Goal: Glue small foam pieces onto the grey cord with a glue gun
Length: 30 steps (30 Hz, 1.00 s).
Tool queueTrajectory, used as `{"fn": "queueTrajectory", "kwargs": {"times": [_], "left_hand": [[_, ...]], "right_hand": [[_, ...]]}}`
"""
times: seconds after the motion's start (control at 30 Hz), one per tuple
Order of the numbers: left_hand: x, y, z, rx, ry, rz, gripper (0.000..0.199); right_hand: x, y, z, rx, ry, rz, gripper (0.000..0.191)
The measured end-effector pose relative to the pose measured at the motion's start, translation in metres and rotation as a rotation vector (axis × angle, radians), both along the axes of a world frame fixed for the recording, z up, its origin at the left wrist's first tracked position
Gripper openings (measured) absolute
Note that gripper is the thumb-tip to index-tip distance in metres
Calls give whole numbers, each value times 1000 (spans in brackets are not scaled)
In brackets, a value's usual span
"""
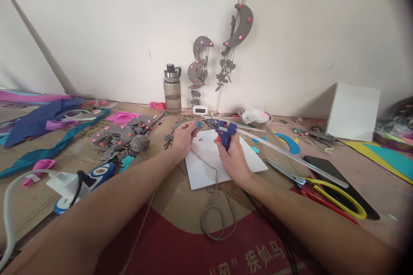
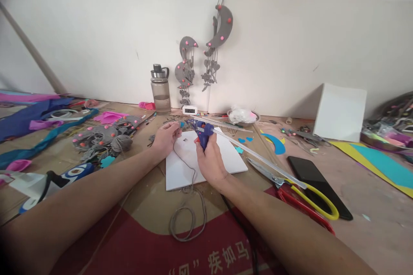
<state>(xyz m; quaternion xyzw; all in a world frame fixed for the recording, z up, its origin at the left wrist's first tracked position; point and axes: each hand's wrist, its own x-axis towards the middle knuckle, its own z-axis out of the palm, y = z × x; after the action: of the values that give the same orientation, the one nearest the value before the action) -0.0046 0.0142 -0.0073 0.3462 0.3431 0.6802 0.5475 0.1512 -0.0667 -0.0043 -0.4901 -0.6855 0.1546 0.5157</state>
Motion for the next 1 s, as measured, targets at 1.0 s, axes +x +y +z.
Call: {"fn": "queueTrajectory", "kwargs": {"times": [1.0], "left_hand": [[3, 0, -2, 75, 147, -6, 14]], "right_hand": [[1, 0, 0, -21, -79, -27, 31]]}}
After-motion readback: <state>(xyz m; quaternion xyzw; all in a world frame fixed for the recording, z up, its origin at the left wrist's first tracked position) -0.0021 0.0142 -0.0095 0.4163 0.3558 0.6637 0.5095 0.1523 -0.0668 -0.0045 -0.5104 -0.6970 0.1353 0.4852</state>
